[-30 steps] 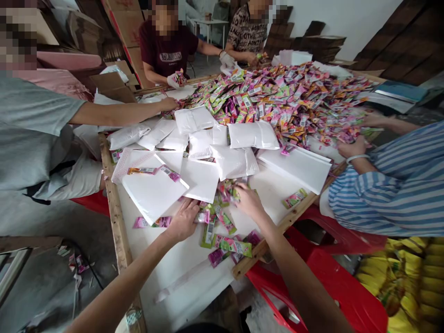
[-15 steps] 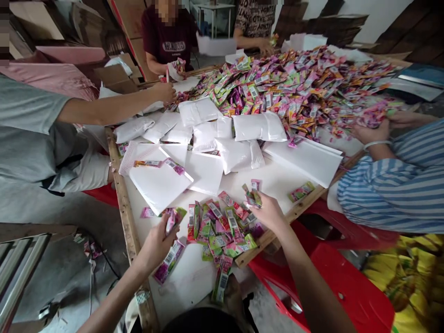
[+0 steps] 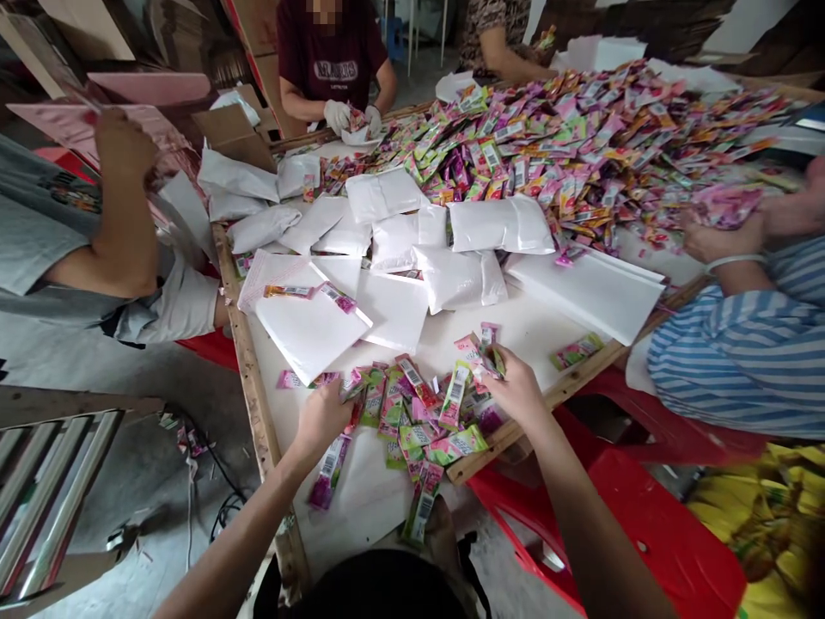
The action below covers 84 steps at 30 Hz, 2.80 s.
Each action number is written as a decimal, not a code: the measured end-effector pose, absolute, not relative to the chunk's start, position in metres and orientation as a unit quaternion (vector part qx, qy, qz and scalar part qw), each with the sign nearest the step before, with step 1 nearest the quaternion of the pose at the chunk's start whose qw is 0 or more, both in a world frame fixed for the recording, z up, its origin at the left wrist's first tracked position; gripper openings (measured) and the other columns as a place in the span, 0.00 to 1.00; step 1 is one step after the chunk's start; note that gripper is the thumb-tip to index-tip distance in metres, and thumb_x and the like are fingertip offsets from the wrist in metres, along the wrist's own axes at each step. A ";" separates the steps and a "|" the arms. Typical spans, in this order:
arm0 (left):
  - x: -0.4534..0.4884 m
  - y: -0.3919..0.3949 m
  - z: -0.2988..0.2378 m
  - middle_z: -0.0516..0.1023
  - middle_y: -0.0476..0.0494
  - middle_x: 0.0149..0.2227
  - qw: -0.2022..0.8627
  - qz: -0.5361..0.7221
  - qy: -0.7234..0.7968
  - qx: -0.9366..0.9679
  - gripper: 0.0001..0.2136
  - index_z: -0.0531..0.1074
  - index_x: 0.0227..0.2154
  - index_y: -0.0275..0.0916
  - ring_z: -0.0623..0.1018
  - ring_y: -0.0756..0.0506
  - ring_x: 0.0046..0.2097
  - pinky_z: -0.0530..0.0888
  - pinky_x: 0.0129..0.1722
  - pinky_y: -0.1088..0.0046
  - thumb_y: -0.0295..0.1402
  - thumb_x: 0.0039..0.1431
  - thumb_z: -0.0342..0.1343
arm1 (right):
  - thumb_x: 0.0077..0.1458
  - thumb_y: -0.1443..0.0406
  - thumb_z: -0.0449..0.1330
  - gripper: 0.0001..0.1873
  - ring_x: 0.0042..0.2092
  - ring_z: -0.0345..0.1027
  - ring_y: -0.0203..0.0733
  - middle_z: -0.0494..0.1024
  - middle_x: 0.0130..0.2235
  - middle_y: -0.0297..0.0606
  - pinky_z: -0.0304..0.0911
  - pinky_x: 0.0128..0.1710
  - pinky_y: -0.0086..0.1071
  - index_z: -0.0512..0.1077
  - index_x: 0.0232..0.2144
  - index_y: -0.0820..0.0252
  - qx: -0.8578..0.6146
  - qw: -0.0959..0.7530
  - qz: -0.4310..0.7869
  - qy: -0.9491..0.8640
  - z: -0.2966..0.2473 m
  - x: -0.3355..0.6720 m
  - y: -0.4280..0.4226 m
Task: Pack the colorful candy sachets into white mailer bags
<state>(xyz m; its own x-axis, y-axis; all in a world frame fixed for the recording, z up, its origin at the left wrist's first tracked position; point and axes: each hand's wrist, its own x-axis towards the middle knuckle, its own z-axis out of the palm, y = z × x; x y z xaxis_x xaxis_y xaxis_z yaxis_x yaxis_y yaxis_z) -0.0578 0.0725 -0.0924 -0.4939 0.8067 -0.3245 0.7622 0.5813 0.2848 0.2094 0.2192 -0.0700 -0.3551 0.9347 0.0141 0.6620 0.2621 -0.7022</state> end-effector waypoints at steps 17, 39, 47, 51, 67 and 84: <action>-0.070 0.071 -0.099 0.77 0.39 0.34 0.261 0.095 0.861 0.427 0.15 0.71 0.37 0.37 0.76 0.39 0.39 0.66 0.32 0.70 0.42 0.51 0.53 | 0.54 0.67 0.55 0.05 0.34 0.66 0.42 0.72 0.31 0.39 0.58 0.33 0.34 0.71 0.30 0.57 -0.071 -0.127 0.170 -0.975 -0.070 0.186 0.085; -0.067 0.053 -0.082 0.70 0.49 0.20 0.513 0.521 0.651 0.203 0.13 0.69 0.25 0.34 0.68 0.52 0.23 0.61 0.21 0.79 0.41 0.48 0.59 | 0.42 0.59 0.64 0.13 0.25 0.60 0.33 0.69 0.27 0.33 0.56 0.25 0.29 0.68 0.29 0.58 -0.336 0.191 0.822 -0.418 -0.078 0.169 0.144; -0.073 0.050 -0.097 0.74 0.49 0.25 0.365 0.349 0.809 0.301 0.16 0.71 0.31 0.36 0.72 0.47 0.29 0.65 0.28 0.76 0.44 0.44 0.60 | 0.47 0.64 0.59 0.12 0.33 0.65 0.40 0.72 0.34 0.37 0.61 0.32 0.33 0.68 0.37 0.58 -0.421 0.112 0.572 -0.695 -0.059 0.177 0.160; -0.073 0.053 -0.105 0.78 0.45 0.32 0.355 0.313 0.817 0.329 0.19 0.71 0.36 0.36 0.75 0.42 0.36 0.68 0.32 0.73 0.46 0.45 0.58 | 0.44 0.71 0.57 0.24 0.44 0.65 0.49 0.68 0.46 0.48 0.63 0.41 0.40 0.64 0.47 0.61 -0.497 0.174 0.284 -0.801 -0.060 0.191 0.193; -0.059 0.069 -0.096 0.76 0.42 0.29 0.269 0.123 0.869 0.396 0.19 0.69 0.32 0.38 0.75 0.41 0.31 0.64 0.25 0.73 0.51 0.48 0.52 | 0.50 0.69 0.56 0.16 0.39 0.69 0.47 0.75 0.40 0.45 0.62 0.36 0.34 0.67 0.44 0.62 -0.588 0.101 0.137 -0.791 -0.072 0.200 0.255; -0.061 0.066 -0.070 0.77 0.42 0.34 0.418 0.477 0.718 0.287 0.21 0.70 0.38 0.33 0.76 0.43 0.35 0.71 0.35 0.69 0.44 0.46 0.58 | 0.50 0.68 0.56 0.11 0.38 0.67 0.44 0.73 0.39 0.47 0.58 0.37 0.31 0.68 0.38 0.65 -0.585 0.080 0.136 -0.795 -0.095 0.191 0.272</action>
<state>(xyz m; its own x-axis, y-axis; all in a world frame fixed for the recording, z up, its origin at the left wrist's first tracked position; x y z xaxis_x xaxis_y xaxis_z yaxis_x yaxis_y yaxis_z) -0.0612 0.0663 -0.0701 -0.4860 0.8110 -0.3258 0.0144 0.3801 0.9248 0.1911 0.2724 -0.0952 -0.3019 0.9528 -0.0325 0.9095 0.2777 -0.3094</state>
